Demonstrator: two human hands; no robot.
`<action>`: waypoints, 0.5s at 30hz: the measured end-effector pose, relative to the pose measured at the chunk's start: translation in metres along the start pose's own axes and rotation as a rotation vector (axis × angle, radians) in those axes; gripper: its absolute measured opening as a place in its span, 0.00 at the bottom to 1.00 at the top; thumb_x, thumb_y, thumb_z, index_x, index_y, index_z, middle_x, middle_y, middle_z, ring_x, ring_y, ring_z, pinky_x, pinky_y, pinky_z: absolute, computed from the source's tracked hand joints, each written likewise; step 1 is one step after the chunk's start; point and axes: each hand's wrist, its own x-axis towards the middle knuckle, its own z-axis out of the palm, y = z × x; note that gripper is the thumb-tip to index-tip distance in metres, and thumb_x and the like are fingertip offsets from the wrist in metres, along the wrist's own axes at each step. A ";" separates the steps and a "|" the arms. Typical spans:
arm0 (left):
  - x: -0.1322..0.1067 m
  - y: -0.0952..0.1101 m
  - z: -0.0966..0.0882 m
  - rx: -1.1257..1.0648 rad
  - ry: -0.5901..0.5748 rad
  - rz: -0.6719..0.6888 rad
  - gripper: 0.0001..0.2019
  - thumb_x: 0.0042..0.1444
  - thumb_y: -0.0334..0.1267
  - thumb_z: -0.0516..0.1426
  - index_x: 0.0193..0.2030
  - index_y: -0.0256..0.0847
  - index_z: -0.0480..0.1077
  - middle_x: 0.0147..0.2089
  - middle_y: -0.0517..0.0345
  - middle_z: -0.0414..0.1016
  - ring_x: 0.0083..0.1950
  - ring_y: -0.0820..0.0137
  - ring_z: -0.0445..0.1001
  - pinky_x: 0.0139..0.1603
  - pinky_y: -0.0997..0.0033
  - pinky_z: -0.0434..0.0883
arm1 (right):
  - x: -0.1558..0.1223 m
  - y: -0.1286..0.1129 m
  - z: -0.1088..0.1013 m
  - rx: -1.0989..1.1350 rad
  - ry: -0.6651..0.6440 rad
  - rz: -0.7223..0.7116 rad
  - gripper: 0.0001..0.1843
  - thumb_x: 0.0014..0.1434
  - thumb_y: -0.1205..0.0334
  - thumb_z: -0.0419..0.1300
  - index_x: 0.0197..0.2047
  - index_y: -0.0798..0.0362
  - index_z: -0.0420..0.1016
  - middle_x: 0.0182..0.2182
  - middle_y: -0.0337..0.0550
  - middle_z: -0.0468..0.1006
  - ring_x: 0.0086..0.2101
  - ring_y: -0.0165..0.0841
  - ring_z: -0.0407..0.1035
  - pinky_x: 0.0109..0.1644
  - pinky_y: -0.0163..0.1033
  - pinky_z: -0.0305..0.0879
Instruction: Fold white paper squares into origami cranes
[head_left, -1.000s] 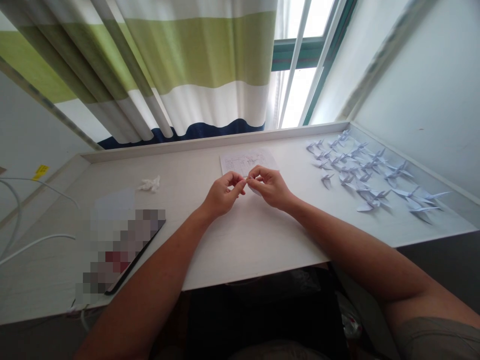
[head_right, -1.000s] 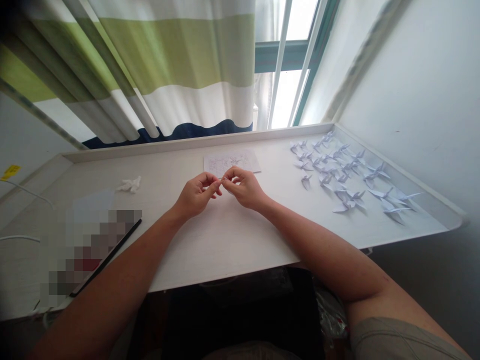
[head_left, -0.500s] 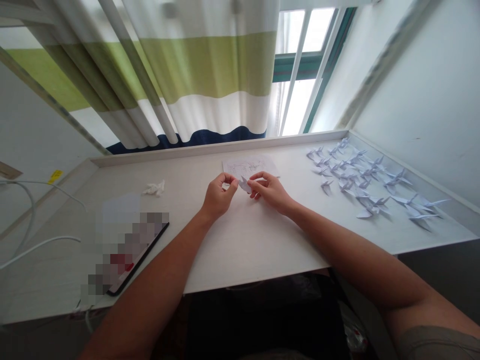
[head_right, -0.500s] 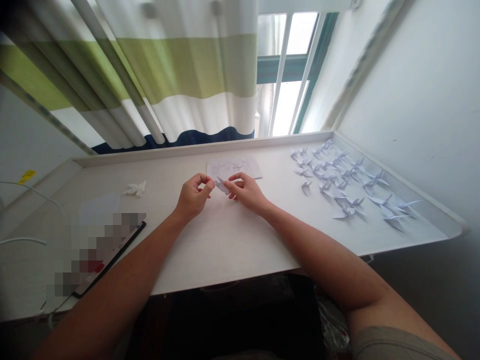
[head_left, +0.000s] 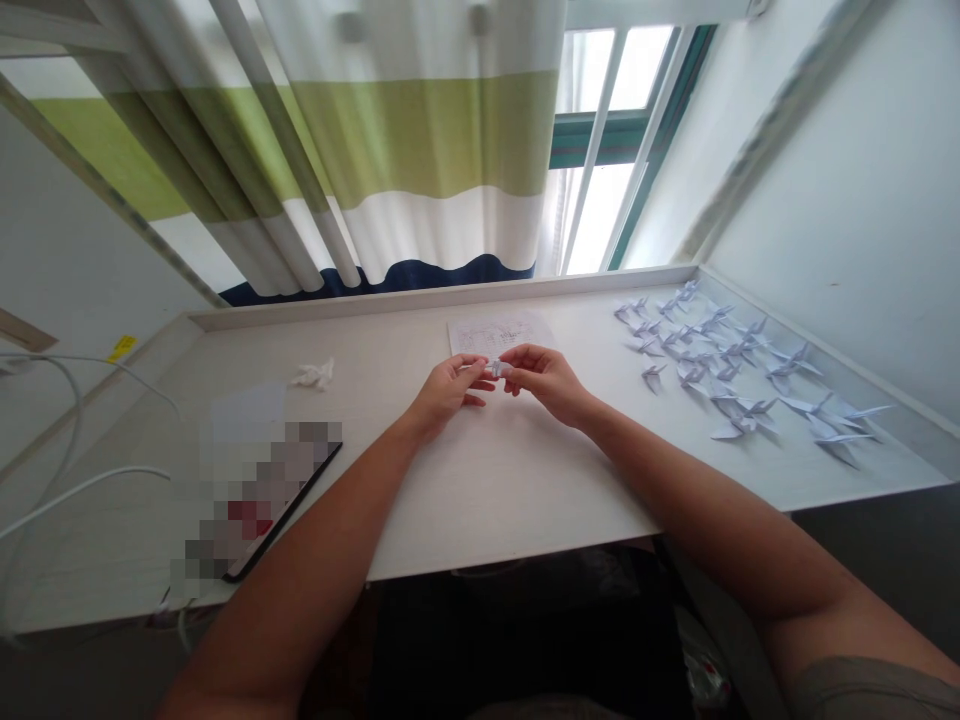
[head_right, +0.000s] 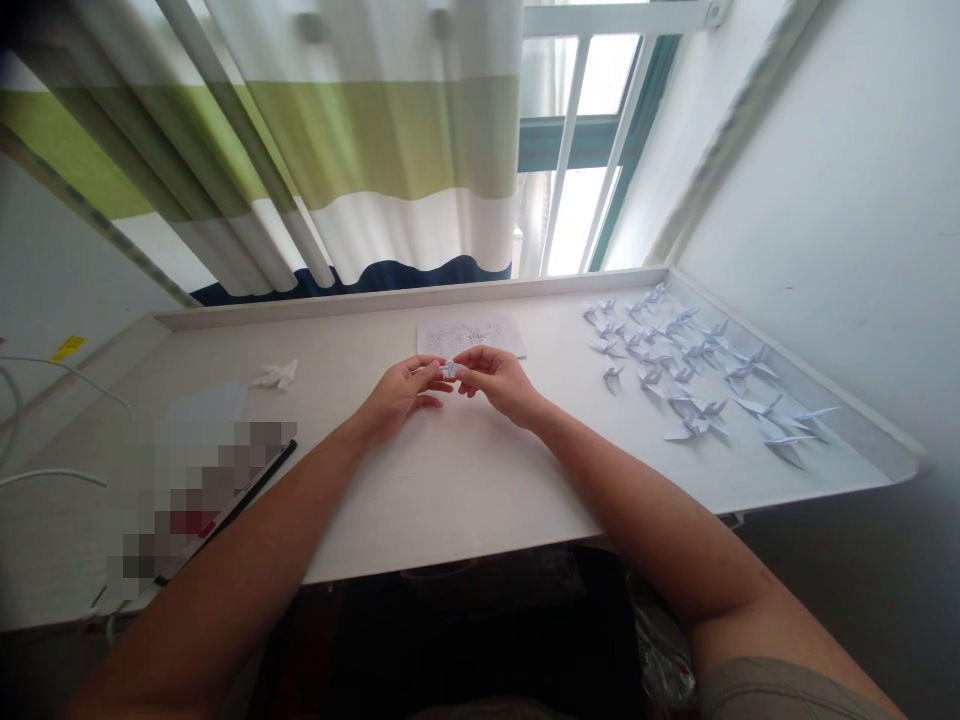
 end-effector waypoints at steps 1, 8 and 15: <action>-0.001 0.000 0.000 -0.025 0.004 -0.012 0.22 0.54 0.51 0.71 0.48 0.39 0.77 0.46 0.46 0.84 0.46 0.63 0.82 0.36 0.71 0.75 | 0.000 0.000 0.000 -0.002 0.000 0.007 0.23 0.49 0.46 0.79 0.40 0.52 0.81 0.31 0.39 0.82 0.29 0.30 0.74 0.36 0.40 0.74; -0.002 0.002 0.000 -0.141 0.102 -0.061 0.19 0.45 0.41 0.74 0.43 0.38 0.81 0.41 0.52 0.81 0.44 0.67 0.79 0.41 0.70 0.72 | 0.000 0.002 0.001 0.015 0.102 0.059 0.18 0.48 0.52 0.78 0.36 0.53 0.81 0.27 0.38 0.81 0.27 0.30 0.74 0.36 0.39 0.74; -0.001 -0.003 0.005 -0.064 0.139 -0.014 0.15 0.44 0.42 0.73 0.36 0.38 0.80 0.36 0.55 0.81 0.40 0.67 0.80 0.41 0.68 0.73 | -0.003 0.000 -0.003 -0.022 0.124 0.167 0.13 0.49 0.60 0.76 0.34 0.54 0.80 0.27 0.39 0.82 0.26 0.28 0.75 0.35 0.36 0.74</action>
